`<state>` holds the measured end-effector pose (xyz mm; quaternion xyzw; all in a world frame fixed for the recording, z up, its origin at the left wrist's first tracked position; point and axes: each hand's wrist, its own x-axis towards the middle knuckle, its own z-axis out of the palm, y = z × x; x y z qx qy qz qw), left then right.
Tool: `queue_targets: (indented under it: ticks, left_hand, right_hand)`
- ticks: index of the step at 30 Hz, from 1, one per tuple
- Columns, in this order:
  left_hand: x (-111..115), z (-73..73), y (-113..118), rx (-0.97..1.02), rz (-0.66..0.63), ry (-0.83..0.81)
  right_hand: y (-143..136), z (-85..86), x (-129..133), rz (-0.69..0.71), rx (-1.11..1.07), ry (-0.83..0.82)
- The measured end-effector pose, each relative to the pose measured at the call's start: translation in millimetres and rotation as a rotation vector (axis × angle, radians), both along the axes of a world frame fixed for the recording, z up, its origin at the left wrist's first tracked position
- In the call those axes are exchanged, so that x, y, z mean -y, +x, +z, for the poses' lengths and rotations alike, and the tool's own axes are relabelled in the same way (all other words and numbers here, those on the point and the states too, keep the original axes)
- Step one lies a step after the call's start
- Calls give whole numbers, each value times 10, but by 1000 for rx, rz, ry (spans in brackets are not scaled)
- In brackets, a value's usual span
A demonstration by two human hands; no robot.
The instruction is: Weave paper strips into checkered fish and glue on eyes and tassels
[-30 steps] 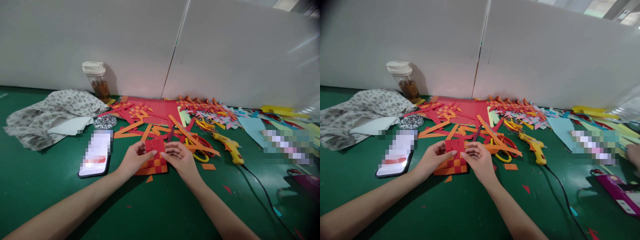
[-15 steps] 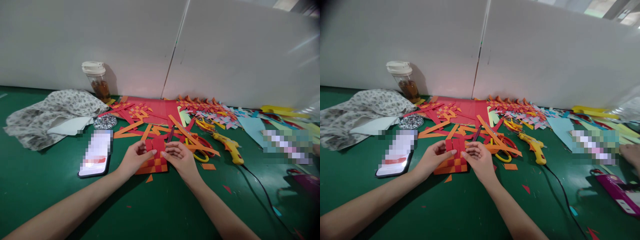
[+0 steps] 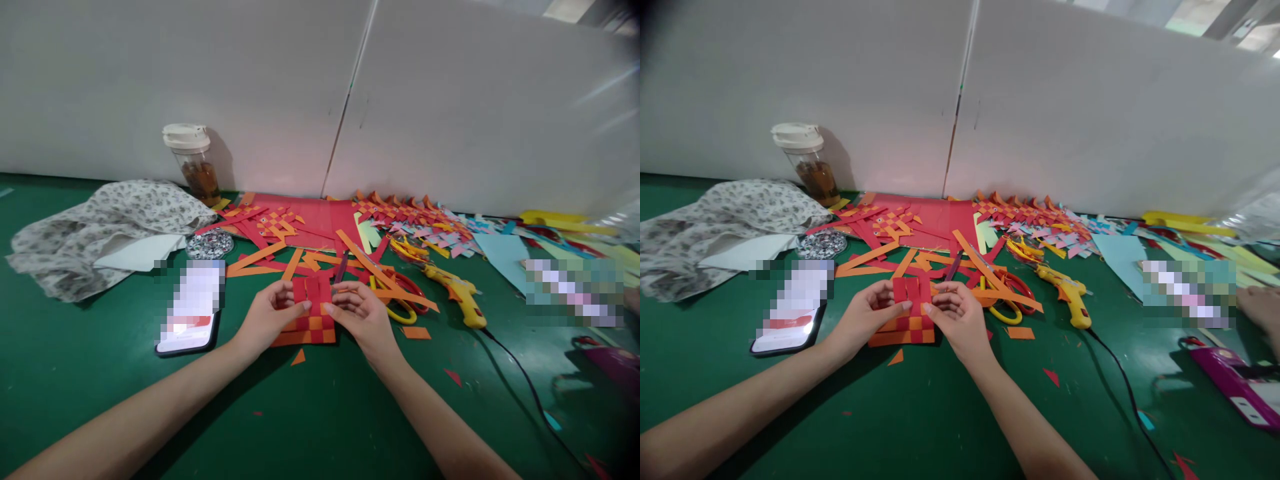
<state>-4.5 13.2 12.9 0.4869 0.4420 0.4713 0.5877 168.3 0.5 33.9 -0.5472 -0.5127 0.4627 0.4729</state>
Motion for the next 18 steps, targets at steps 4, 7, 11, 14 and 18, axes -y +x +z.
queue_targets:
  ticks: [4,7,11,14,18]
  left_hand:
    - [14,29,0,7,-40,-18]
    - [30,63,3,18,-78,-49]
    - [34,82,8,8,-66,-41]
    - [28,66,5,-15,-10,-17]
    - [26,46,-6,-51,23,-9]
  right_hand:
    - [-17,4,13,54,-29,-26]
    - [-28,-2,18,75,-34,-52]
    - [-24,-14,7,50,-29,-43]
    - [-17,-13,-1,22,-44,-35]
    - [-22,-7,1,14,-58,-40]
